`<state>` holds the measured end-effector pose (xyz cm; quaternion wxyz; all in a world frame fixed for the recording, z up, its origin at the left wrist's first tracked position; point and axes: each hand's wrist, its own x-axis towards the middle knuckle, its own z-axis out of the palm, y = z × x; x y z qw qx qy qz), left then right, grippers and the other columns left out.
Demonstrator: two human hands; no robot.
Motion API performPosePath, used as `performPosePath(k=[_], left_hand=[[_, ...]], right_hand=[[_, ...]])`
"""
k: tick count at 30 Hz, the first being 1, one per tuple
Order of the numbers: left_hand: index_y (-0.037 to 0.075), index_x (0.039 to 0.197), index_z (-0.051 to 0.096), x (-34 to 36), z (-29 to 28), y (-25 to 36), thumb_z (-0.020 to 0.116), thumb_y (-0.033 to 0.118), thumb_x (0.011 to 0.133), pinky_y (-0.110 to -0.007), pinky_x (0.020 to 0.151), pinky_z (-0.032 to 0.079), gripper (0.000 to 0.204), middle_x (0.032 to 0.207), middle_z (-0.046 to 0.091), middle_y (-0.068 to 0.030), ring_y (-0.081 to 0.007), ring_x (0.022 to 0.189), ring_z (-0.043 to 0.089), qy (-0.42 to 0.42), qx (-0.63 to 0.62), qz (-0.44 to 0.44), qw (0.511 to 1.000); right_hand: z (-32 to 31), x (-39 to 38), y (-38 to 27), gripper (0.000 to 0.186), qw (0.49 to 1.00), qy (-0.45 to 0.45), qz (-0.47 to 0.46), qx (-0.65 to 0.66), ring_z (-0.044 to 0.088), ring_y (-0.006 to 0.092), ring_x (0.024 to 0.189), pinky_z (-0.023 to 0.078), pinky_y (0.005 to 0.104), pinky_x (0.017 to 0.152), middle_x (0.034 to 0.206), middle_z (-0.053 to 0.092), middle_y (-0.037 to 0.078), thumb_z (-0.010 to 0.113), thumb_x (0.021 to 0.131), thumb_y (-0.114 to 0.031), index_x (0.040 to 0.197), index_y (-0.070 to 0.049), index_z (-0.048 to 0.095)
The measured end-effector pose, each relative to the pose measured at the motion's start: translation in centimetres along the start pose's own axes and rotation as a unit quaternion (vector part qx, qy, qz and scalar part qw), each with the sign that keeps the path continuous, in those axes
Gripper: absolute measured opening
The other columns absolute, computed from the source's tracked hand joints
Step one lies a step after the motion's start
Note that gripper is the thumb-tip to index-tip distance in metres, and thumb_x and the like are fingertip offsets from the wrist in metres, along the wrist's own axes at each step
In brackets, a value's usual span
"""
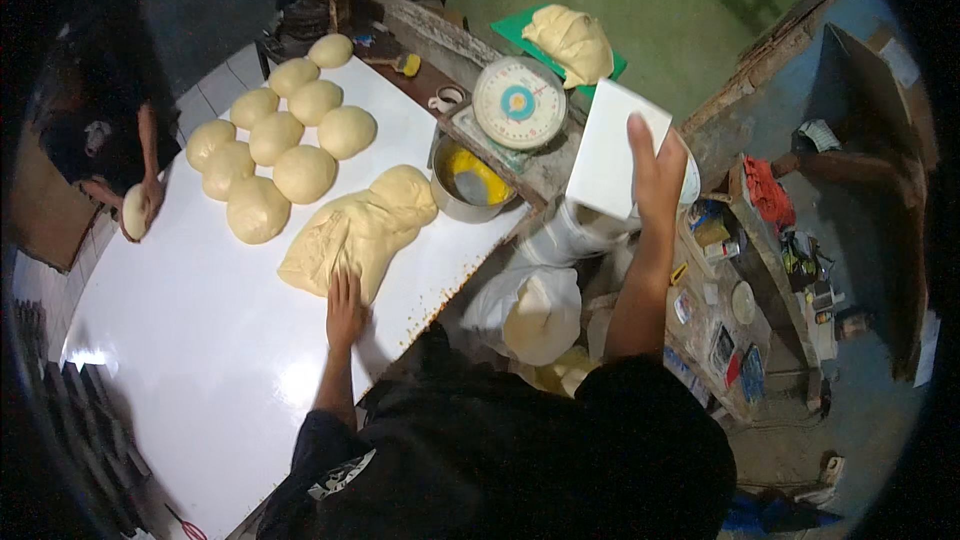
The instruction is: The person kneads a large mass of dough on a table, uses a scraper to cut off portions of the dough, and places the portions onto a scale to weigh them.
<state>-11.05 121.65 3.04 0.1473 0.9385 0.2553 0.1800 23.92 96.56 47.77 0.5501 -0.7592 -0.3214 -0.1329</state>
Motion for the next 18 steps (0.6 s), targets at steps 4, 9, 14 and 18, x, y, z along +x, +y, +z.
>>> performPosePath(k=[4,9,14,18], left_hand=[[0.016,0.135,0.063,-13.4,0.4,4.2,0.067,0.035,0.092,-0.073,0.114,0.012,0.047,0.162,0.037,-0.0114,-0.0343,0.155,0.019,-0.066,-0.125,-0.272,0.952],[0.001,0.105,0.071,-22.6,-2.3,-1.3,0.067,0.024,0.093,-0.051,0.101,0.043,0.026,0.113,0.068,-0.0210,-0.0373,0.114,0.061,0.107,-0.014,-0.385,0.917],[-0.003,0.111,0.067,9.6,-12.0,1.6,0.068,0.015,0.094,-0.041,0.093,0.049,0.025,0.111,0.070,-0.0169,-0.0287,0.104,0.065,0.290,-0.232,-0.272,0.888],[0.002,0.121,0.067,28.9,-16.4,17.3,0.069,0.010,0.095,-0.033,0.095,0.050,0.027,0.115,0.071,-0.0099,-0.0202,0.109,0.066,0.203,-0.450,-0.033,0.869]], right_hand=[[-4.5,-8.6,9.0,0.039,0.994,-0.002,0.085,-0.063,0.065,0.0186,0.094,0.050,0.0342,0.088,0.103,0.072,0.011,0.068,0.097,-0.032,0.117,0.003,0.069],[-11.4,-7.5,15.5,0.041,0.965,0.087,0.212,-0.128,0.064,0.0127,0.091,0.050,0.0287,0.084,0.104,0.070,0.007,0.067,0.099,-0.034,0.120,0.001,0.066],[-11.4,11.1,15.9,0.052,0.954,0.019,0.297,0.029,0.066,0.0169,0.088,0.053,0.0326,0.077,0.101,0.070,0.010,0.071,0.094,-0.043,0.116,0.004,0.067],[-8.4,26.2,22.6,0.048,0.956,-0.100,0.274,0.026,0.068,0.0181,0.081,0.055,0.0329,0.075,0.095,0.072,0.010,0.069,0.095,-0.042,0.117,0.001,0.068]])
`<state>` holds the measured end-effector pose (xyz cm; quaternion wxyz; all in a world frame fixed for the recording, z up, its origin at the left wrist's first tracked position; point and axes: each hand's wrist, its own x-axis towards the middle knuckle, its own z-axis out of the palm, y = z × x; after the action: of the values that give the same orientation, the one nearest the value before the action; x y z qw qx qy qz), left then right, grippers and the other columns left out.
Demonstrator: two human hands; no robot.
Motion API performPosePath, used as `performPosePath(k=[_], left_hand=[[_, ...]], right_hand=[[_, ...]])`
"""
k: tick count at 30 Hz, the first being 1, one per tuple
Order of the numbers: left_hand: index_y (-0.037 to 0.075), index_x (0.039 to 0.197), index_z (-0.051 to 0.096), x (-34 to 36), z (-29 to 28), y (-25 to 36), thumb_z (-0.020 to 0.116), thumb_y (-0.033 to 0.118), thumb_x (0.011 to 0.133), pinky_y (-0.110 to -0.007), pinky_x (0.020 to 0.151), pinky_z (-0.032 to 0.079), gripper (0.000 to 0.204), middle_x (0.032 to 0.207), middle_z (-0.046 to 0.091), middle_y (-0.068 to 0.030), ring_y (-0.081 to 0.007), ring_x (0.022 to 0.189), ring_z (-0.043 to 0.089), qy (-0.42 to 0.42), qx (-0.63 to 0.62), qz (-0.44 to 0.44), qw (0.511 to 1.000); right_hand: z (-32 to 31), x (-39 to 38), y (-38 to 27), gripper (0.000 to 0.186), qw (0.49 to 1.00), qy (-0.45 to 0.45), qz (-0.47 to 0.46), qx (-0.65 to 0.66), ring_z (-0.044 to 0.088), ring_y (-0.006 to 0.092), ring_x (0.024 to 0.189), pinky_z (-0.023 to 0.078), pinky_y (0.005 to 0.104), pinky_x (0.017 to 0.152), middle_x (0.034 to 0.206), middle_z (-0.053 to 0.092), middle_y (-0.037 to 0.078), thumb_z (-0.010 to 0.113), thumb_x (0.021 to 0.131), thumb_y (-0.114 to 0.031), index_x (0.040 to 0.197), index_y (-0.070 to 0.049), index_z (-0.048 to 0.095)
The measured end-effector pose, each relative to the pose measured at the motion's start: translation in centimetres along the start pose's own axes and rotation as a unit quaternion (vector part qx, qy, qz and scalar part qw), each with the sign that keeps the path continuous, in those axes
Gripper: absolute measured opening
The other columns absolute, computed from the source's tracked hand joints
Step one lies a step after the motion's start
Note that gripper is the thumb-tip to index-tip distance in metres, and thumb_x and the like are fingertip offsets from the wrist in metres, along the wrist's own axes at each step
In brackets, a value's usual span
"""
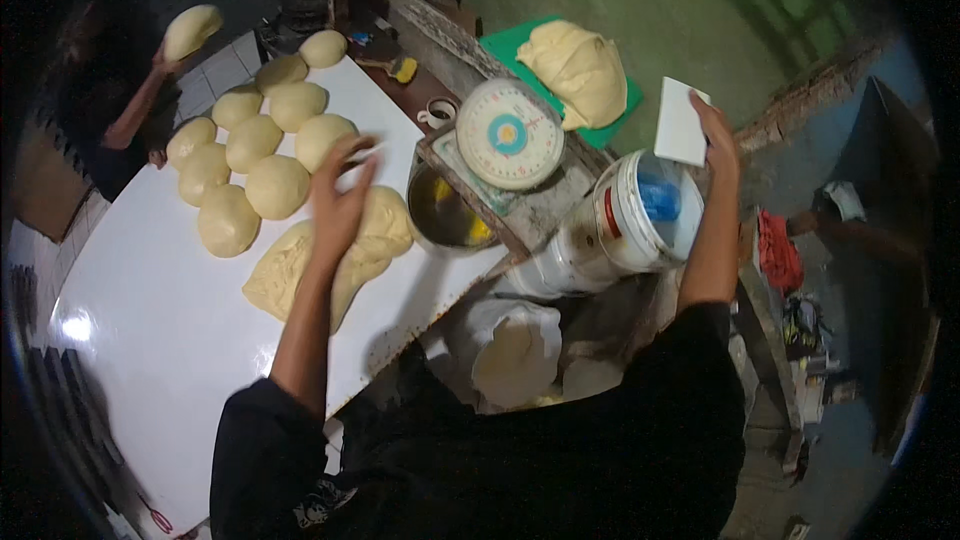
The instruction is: The person kneads a large mass of dough on a table, uses a scraper to cut off portions of the dough, and places the portions onto a scale to weigh them.
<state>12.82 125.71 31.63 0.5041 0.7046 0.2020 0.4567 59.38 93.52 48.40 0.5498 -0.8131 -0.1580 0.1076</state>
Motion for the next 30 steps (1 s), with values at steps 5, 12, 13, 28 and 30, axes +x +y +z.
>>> performPosePath(k=[5,12,13,28,30], left_hand=[[0.004,0.145,0.048,8.3,16.1,9.1,0.066,0.032,0.099,-0.037,0.108,0.044,0.057,0.144,0.054,-0.0123,-0.0229,0.129,0.054,-0.136,-0.160,0.072,0.975],[-0.001,0.151,0.038,9.4,21.3,6.7,0.038,0.065,0.103,-0.047,0.120,0.031,0.081,0.155,0.041,-0.0182,-0.0335,0.142,0.042,0.000,-0.506,-0.127,0.853],[0.002,0.151,0.038,9.4,19.4,6.8,0.037,0.066,0.102,-0.052,0.121,0.028,0.080,0.154,0.042,-0.0182,-0.0358,0.143,0.040,-0.023,-0.636,-0.113,0.763],[0.011,0.069,0.052,10.8,8.1,9.9,0.055,0.030,0.089,-0.041,0.062,0.050,0.027,0.059,0.052,-0.0097,-0.0265,0.059,0.054,0.093,-0.663,-0.011,0.743],[0.009,0.072,0.055,10.9,0.9,13.6,0.057,0.028,0.089,-0.036,0.063,0.050,0.026,0.064,0.056,-0.0097,-0.0237,0.061,0.055,-0.003,-0.682,0.085,0.726]], right_hand=[[5.7,15.7,0.5,0.047,0.976,-0.182,-0.021,-0.121,0.069,0.0218,0.092,0.055,0.0355,0.083,0.110,0.072,0.011,0.066,0.095,-0.038,0.120,0.001,0.069],[20.9,4.7,-10.9,0.037,0.922,-0.281,-0.259,-0.066,0.068,0.0196,0.093,0.053,0.0370,0.085,0.105,0.074,0.007,0.067,0.095,-0.033,0.110,0.000,0.074],[22.0,1.1,-13.1,0.037,0.914,-0.259,-0.289,-0.114,0.068,0.0191,0.088,0.053,0.0378,0.081,0.101,0.075,0.008,0.066,0.096,-0.035,0.105,0.000,0.074],[17.4,-25.3,-16.9,0.053,0.837,0.050,-0.383,0.388,0.059,0.0220,0.112,0.046,0.0324,0.097,0.126,0.062,0.011,0.053,0.106,-0.039,0.138,0.004,0.053],[15.2,-28.0,-15.3,0.052,0.839,0.084,-0.384,0.377,0.058,0.0209,0.113,0.043,0.0317,0.099,0.125,0.062,0.011,0.054,0.106,-0.038,0.137,0.004,0.054]])
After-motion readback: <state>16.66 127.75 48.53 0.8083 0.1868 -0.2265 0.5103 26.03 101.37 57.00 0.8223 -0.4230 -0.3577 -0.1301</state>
